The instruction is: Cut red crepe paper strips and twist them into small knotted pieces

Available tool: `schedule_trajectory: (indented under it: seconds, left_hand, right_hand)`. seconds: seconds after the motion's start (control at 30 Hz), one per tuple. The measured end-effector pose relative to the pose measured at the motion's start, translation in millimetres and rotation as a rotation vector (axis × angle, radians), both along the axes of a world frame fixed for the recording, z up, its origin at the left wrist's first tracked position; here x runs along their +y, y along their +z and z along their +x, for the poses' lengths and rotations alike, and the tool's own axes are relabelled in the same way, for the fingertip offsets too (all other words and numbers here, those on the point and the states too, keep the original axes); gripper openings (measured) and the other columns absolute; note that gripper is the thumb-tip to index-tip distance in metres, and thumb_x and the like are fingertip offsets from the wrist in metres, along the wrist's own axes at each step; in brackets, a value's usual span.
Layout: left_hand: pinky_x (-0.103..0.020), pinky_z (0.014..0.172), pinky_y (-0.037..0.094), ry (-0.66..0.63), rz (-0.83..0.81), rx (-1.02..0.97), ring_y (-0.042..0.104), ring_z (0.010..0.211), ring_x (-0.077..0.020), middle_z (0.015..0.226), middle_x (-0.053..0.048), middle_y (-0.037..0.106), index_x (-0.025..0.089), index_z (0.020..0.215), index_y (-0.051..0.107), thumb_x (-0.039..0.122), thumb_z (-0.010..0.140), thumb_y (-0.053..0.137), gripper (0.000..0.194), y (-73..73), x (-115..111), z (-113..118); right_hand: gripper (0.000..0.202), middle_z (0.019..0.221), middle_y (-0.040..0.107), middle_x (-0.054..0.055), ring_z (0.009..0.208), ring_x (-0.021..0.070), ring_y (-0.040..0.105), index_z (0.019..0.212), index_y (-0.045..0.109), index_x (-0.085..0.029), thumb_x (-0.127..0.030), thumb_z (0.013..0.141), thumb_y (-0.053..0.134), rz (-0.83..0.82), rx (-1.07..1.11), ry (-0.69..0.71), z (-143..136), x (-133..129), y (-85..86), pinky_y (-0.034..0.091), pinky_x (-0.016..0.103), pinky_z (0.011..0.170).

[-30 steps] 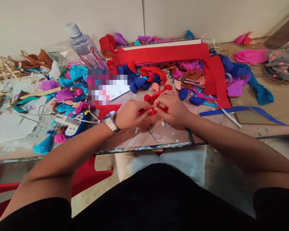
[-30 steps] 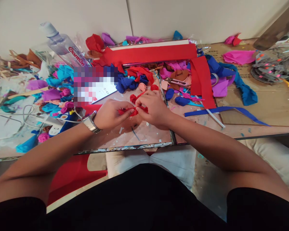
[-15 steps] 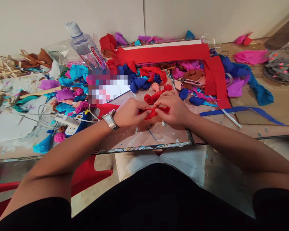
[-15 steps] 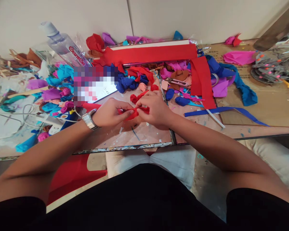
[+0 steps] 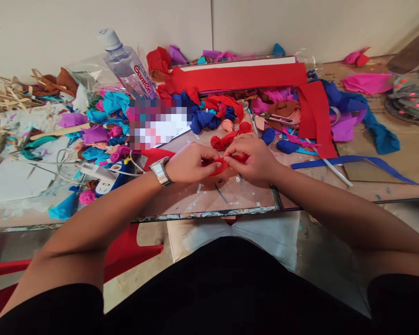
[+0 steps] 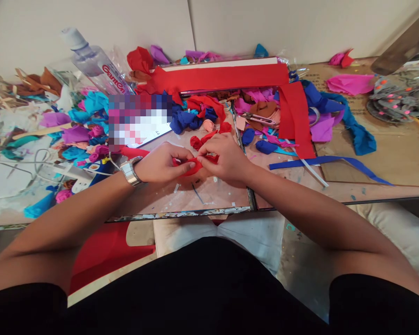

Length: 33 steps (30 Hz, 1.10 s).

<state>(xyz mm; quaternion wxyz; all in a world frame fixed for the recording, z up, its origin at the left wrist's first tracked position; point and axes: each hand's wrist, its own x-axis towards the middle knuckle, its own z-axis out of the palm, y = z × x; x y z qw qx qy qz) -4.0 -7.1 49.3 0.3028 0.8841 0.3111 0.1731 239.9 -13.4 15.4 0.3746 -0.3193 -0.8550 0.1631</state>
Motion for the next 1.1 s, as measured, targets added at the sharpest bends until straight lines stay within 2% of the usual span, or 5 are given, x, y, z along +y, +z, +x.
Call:
schedule_trajectory:
  seconds: [0.2,0.4,0.7,0.8,1.1]
  left_hand:
    - [-0.023,0.059,0.039,0.01,-0.097,-0.037,0.052,0.059,-0.0097,0.066,0.001,0.066,0.015,0.084,0.076,0.033,0.097,0.061,0.027,-3.4,2.2,-0.8]
    - [-0.023,0.055,0.035,0.006,-0.204,-0.068,0.046,0.056,-0.0082,0.064,0.003,0.06,0.014,0.086,0.076,0.033,0.096,0.061,0.026,0.4,3.7,-2.3]
    - [-0.023,0.06,0.038,0.041,-0.01,-0.099,0.05,0.062,-0.0093,0.068,0.001,0.065,0.014,0.084,0.076,0.036,0.097,0.064,0.028,0.0,1.3,0.6]
    - [-0.024,0.06,0.037,0.047,0.04,-0.121,0.048,0.059,-0.0084,0.065,0.002,0.064,0.015,0.083,0.076,0.031,0.097,0.063,0.025,-1.4,1.2,0.2]
    - [-0.023,0.057,0.037,0.048,0.013,-0.106,0.05,0.056,-0.0084,0.063,0.002,0.065,0.015,0.082,0.077,0.032,0.096,0.063,0.026,0.8,2.1,-0.7]
  right_hand:
    - [0.013,0.091,0.081,0.004,0.092,0.0245,0.072,0.094,0.08,-0.024,-0.033,0.096,0.072,0.023,0.007,0.007,1.1,-0.5,0.6,0.046,0.042,0.094]
    - [0.011,0.092,0.083,0.003,0.091,0.0245,0.073,0.098,0.08,-0.025,-0.033,0.097,0.073,0.067,0.015,0.032,1.5,-0.3,0.1,0.046,0.045,0.097]
    - [0.015,0.097,0.083,0.005,0.094,0.0251,0.073,0.103,0.079,-0.024,-0.036,0.098,0.072,0.055,0.012,0.008,2.0,-1.9,1.2,0.049,0.043,0.095]
    - [0.014,0.098,0.083,0.005,0.094,0.025,0.073,0.103,0.079,-0.024,-0.035,0.097,0.073,0.065,0.027,0.008,1.4,-1.9,1.9,0.049,0.042,0.094]
    - [0.015,0.096,0.083,0.004,0.093,0.0248,0.073,0.101,0.08,-0.024,-0.036,0.097,0.073,0.046,0.033,-0.001,1.2,-1.0,0.7,0.047,0.044,0.096]
